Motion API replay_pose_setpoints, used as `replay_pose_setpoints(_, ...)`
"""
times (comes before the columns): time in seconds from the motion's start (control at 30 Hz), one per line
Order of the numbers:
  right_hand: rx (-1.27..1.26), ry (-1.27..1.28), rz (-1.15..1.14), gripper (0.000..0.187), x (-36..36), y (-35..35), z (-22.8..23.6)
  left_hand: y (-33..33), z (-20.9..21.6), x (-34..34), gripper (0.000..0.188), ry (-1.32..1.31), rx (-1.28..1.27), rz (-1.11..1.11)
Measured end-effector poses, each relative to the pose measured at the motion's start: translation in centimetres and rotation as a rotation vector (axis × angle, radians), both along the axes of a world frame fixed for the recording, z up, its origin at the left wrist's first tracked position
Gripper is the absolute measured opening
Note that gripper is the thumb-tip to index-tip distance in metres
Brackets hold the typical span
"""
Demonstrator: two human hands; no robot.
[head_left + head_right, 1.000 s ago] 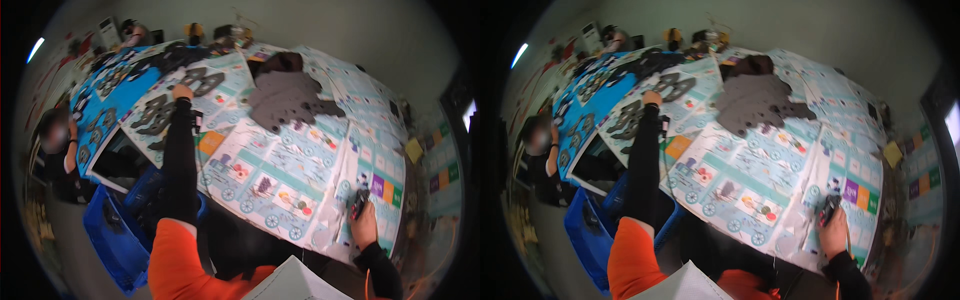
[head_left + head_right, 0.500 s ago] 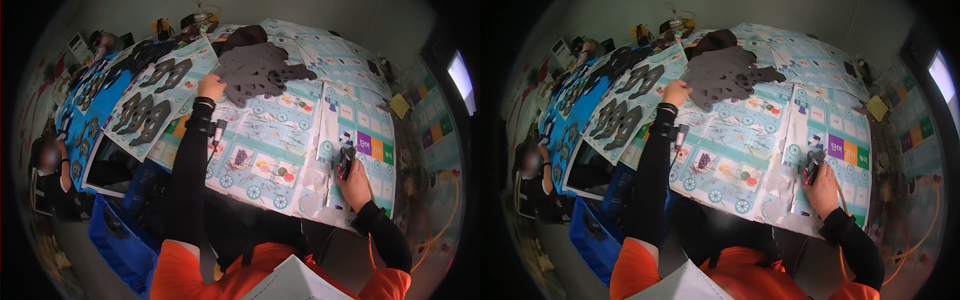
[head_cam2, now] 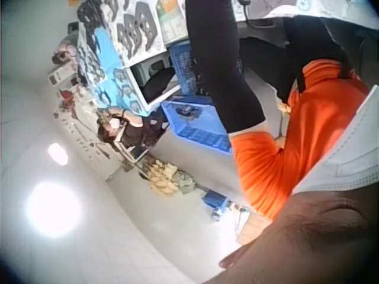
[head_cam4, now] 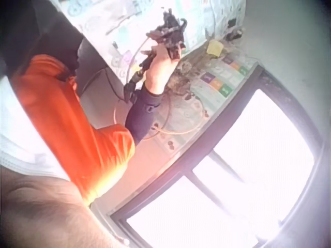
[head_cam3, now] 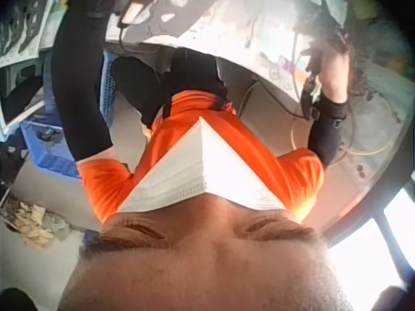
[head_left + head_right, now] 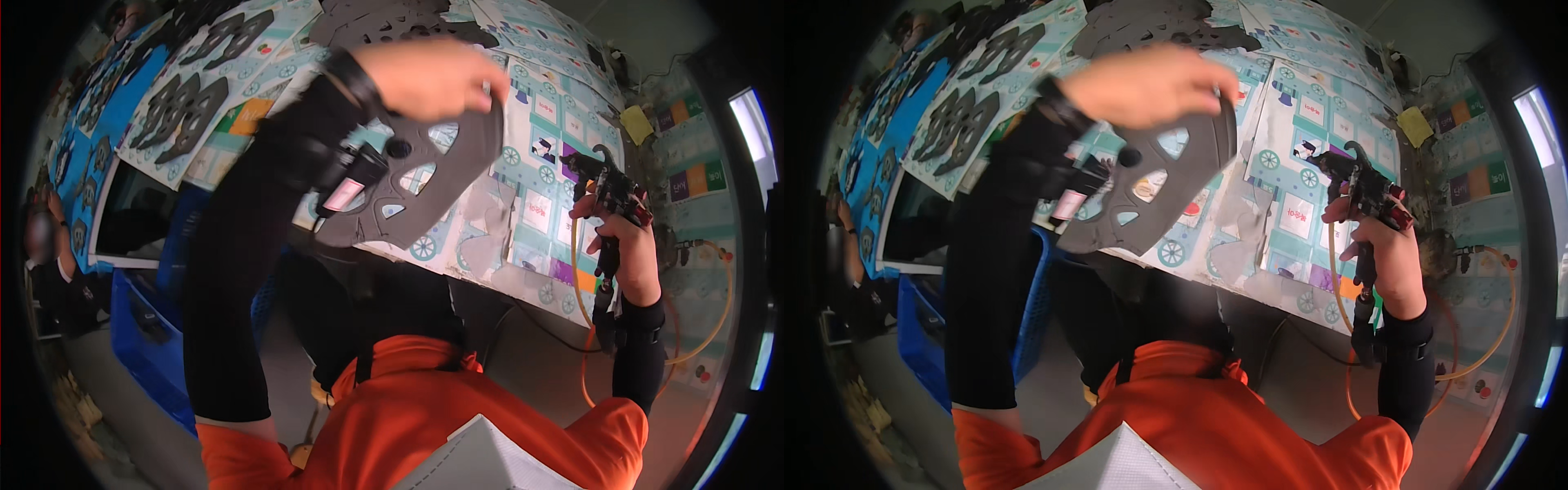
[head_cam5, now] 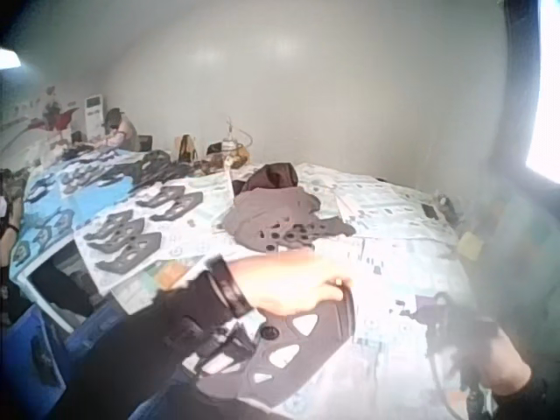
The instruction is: Applying adhesive to grey shoe components using a spray gun at a workstation.
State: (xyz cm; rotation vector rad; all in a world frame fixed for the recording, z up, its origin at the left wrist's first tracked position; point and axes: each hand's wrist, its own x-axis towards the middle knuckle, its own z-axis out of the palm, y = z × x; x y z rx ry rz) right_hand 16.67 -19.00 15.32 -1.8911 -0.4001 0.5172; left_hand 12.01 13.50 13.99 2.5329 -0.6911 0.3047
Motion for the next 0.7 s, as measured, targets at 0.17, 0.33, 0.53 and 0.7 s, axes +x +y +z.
replay_pose_setpoints(0.17,-0.034,0.135,0.221,0.044,-1.9,1.7,0.8,0.6,-9.0,-2.9,0.031,-0.242,-0.004,0.441)
replay_pose_setpoints(0.33,-0.061,0.041,0.390,0.004,-1.5,0.2,-1.9,-2.6,-10.1,-14.5,0.032,0.195,-0.098,0.978)
replay_pose_setpoints(0.53,-0.121,0.237,0.510,0.044,-3.6,5.9,-1.2,-5.3,-12.8,-15.0,0.021,-0.104,-0.431,0.909)
replay_pose_setpoints(0.7,-0.301,0.390,0.456,0.032,-4.5,9.3,-1.3,-3.9,-14.0,-14.2,0.019,-0.229,-0.287,0.776)
